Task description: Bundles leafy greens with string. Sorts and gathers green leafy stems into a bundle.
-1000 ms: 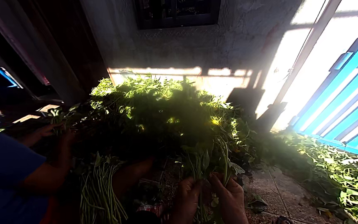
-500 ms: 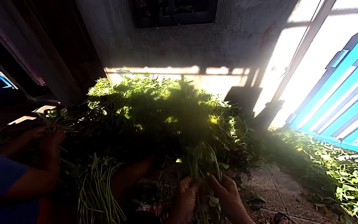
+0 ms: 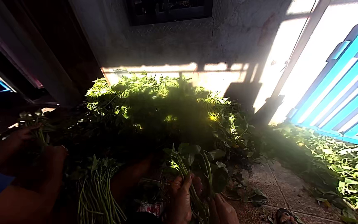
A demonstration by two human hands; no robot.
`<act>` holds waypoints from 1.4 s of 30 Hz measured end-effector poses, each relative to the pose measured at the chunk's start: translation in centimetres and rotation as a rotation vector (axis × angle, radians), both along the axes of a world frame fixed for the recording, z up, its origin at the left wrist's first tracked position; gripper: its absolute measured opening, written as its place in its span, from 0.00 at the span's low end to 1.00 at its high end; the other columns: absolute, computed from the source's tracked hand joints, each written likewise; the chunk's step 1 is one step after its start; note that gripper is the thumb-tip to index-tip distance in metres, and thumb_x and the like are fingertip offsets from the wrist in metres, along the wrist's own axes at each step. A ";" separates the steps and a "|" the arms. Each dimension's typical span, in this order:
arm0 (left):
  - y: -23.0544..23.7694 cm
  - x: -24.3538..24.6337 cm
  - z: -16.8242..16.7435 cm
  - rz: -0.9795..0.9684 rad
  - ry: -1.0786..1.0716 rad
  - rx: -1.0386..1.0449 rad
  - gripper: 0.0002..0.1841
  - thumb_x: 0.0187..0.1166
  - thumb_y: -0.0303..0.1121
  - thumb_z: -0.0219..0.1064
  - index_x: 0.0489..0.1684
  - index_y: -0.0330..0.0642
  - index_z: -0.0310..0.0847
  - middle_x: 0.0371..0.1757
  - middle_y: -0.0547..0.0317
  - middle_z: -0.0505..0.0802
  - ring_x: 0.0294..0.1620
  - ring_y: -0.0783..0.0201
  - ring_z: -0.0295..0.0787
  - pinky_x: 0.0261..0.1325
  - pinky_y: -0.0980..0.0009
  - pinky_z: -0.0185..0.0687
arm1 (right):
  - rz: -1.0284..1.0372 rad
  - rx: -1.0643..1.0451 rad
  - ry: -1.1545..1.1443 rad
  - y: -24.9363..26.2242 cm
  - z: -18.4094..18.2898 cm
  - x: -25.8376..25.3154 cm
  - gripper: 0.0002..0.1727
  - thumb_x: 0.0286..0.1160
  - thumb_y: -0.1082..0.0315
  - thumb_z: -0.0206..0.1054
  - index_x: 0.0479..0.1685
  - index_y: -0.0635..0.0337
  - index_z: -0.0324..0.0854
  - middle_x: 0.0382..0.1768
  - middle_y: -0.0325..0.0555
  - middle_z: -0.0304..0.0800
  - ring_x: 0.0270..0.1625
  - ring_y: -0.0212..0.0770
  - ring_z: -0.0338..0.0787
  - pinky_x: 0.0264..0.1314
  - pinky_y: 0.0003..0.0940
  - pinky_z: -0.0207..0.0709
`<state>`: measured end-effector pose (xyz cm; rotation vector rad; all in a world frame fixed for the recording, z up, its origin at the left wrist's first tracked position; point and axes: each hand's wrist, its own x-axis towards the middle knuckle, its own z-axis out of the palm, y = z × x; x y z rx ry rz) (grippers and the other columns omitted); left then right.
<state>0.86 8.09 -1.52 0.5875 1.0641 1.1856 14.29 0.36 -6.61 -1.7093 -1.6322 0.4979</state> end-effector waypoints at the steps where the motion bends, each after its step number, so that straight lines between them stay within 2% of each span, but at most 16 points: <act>1: 0.1 -0.1 0.0 0.043 0.002 0.004 0.11 0.89 0.27 0.60 0.51 0.24 0.80 0.38 0.38 0.96 0.35 0.48 0.97 0.39 0.57 0.96 | -0.023 0.026 0.000 -0.3 0.1 -0.2 0.23 0.90 0.58 0.52 0.49 0.71 0.84 0.38 0.61 0.91 0.40 0.59 0.94 0.44 0.58 0.86; 4: 1.0 -1.2 0.3 0.209 0.008 0.024 0.11 0.91 0.27 0.57 0.51 0.24 0.79 0.37 0.40 0.95 0.33 0.50 0.97 0.36 0.59 0.95 | -0.145 0.165 0.084 -0.6 0.8 0.2 0.21 0.90 0.61 0.51 0.51 0.71 0.85 0.36 0.56 0.91 0.38 0.52 0.93 0.44 0.51 0.87; 8: 2.7 -3.7 1.1 0.453 -0.001 0.074 0.10 0.90 0.28 0.58 0.49 0.26 0.79 0.32 0.45 0.93 0.28 0.55 0.94 0.32 0.62 0.94 | -0.195 0.303 0.181 -0.4 3.2 2.6 0.22 0.93 0.61 0.48 0.51 0.69 0.84 0.30 0.45 0.88 0.33 0.36 0.90 0.40 0.35 0.86; 14: 2.9 -5.2 2.4 0.646 0.023 0.205 0.11 0.92 0.28 0.55 0.50 0.28 0.80 0.32 0.49 0.94 0.28 0.59 0.95 0.31 0.67 0.93 | -0.216 0.336 0.131 -0.8 4.0 4.1 0.22 0.93 0.61 0.49 0.50 0.69 0.85 0.32 0.48 0.89 0.34 0.36 0.89 0.41 0.34 0.85; 17: 3.3 -7.2 3.1 0.717 -0.006 0.253 0.12 0.93 0.28 0.52 0.49 0.30 0.79 0.30 0.52 0.93 0.28 0.61 0.94 0.32 0.67 0.94 | -0.251 0.344 0.347 -1.1 5.0 4.7 0.21 0.94 0.64 0.45 0.48 0.69 0.82 0.29 0.38 0.83 0.31 0.28 0.84 0.37 0.27 0.82; 19: 3.4 -8.7 3.2 0.765 -0.046 0.262 0.11 0.94 0.29 0.50 0.51 0.33 0.78 0.31 0.54 0.93 0.29 0.62 0.94 0.34 0.67 0.94 | -0.302 0.382 0.562 -1.2 5.9 5.9 0.21 0.94 0.65 0.41 0.47 0.67 0.80 0.27 0.35 0.81 0.29 0.29 0.82 0.35 0.29 0.83; 21: 3.2 -10.0 3.6 0.798 -0.107 0.254 0.11 0.94 0.30 0.49 0.53 0.35 0.77 0.33 0.56 0.93 0.31 0.64 0.95 0.36 0.68 0.94 | -0.369 0.421 0.786 -1.4 6.8 7.7 0.21 0.95 0.64 0.38 0.44 0.61 0.78 0.25 0.33 0.80 0.24 0.31 0.83 0.31 0.32 0.86; 25: 2.5 -11.8 4.6 0.825 -0.265 0.253 0.13 0.96 0.32 0.45 0.47 0.41 0.76 0.32 0.60 0.93 0.33 0.66 0.95 0.37 0.71 0.94 | -0.458 0.451 1.201 -2.3 8.3 12.8 0.27 0.97 0.55 0.32 0.38 0.50 0.77 0.17 0.29 0.79 0.18 0.30 0.81 0.26 0.30 0.83; 26: 2.3 -12.1 4.8 0.825 -0.277 0.260 0.13 0.96 0.33 0.44 0.46 0.42 0.75 0.32 0.60 0.93 0.34 0.67 0.95 0.38 0.72 0.94 | -0.455 0.449 1.195 -2.7 8.3 14.1 0.27 0.97 0.55 0.31 0.38 0.48 0.77 0.17 0.29 0.79 0.19 0.30 0.81 0.27 0.30 0.83; 28: 2.1 -12.1 5.1 0.803 -0.253 0.264 0.14 0.96 0.33 0.44 0.46 0.42 0.76 0.33 0.60 0.93 0.34 0.66 0.95 0.39 0.71 0.94 | -0.451 0.441 1.001 -3.4 8.1 15.4 0.24 0.96 0.59 0.34 0.41 0.50 0.77 0.20 0.27 0.80 0.22 0.29 0.82 0.31 0.30 0.85; 31: 2.4 -10.3 4.4 0.643 -0.209 0.213 0.12 0.95 0.31 0.46 0.49 0.38 0.77 0.33 0.56 0.94 0.32 0.63 0.96 0.37 0.67 0.95 | -0.365 0.322 0.539 -3.7 7.1 14.7 0.19 0.95 0.65 0.43 0.48 0.64 0.79 0.29 0.30 0.81 0.30 0.25 0.83 0.38 0.27 0.83; 33: 2.3 -7.7 3.7 0.470 -0.194 0.147 0.13 0.95 0.30 0.47 0.51 0.35 0.78 0.33 0.52 0.95 0.31 0.61 0.96 0.35 0.66 0.95 | -0.314 0.201 0.289 -3.3 5.9 12.3 0.21 0.94 0.62 0.47 0.53 0.69 0.82 0.31 0.37 0.81 0.32 0.26 0.82 0.39 0.26 0.80; 35: 1.6 -4.7 2.8 0.285 -0.185 0.116 0.13 0.93 0.28 0.49 0.54 0.29 0.78 0.36 0.45 0.94 0.34 0.55 0.95 0.36 0.63 0.94 | -0.255 0.141 0.111 -2.6 4.2 9.5 0.24 0.93 0.58 0.50 0.55 0.72 0.85 0.34 0.53 0.87 0.35 0.43 0.88 0.42 0.43 0.84; 37: 0.5 -1.8 2.4 0.151 -0.153 0.053 0.12 0.92 0.27 0.54 0.58 0.25 0.78 0.40 0.38 0.95 0.38 0.48 0.97 0.42 0.57 0.96 | -0.184 0.130 0.036 -2.1 2.9 6.0 0.23 0.91 0.59 0.54 0.52 0.72 0.87 0.38 0.61 0.91 0.40 0.55 0.93 0.47 0.53 0.87; 40: -0.6 0.8 1.2 -0.008 -0.095 0.024 0.13 0.91 0.26 0.56 0.58 0.22 0.80 0.44 0.35 0.96 0.43 0.45 0.98 0.47 0.54 0.96 | -0.071 0.164 -0.029 -1.6 1.1 1.8 0.19 0.88 0.62 0.59 0.47 0.71 0.88 0.39 0.61 0.92 0.43 0.58 0.95 0.49 0.53 0.88; 42: -0.8 1.3 0.4 -0.013 -0.085 0.048 0.12 0.90 0.25 0.57 0.54 0.21 0.81 0.44 0.34 0.95 0.42 0.43 0.97 0.47 0.53 0.95 | -0.004 0.181 -0.074 -1.4 -0.1 0.3 0.18 0.87 0.61 0.60 0.47 0.68 0.89 0.41 0.60 0.93 0.47 0.56 0.95 0.52 0.50 0.88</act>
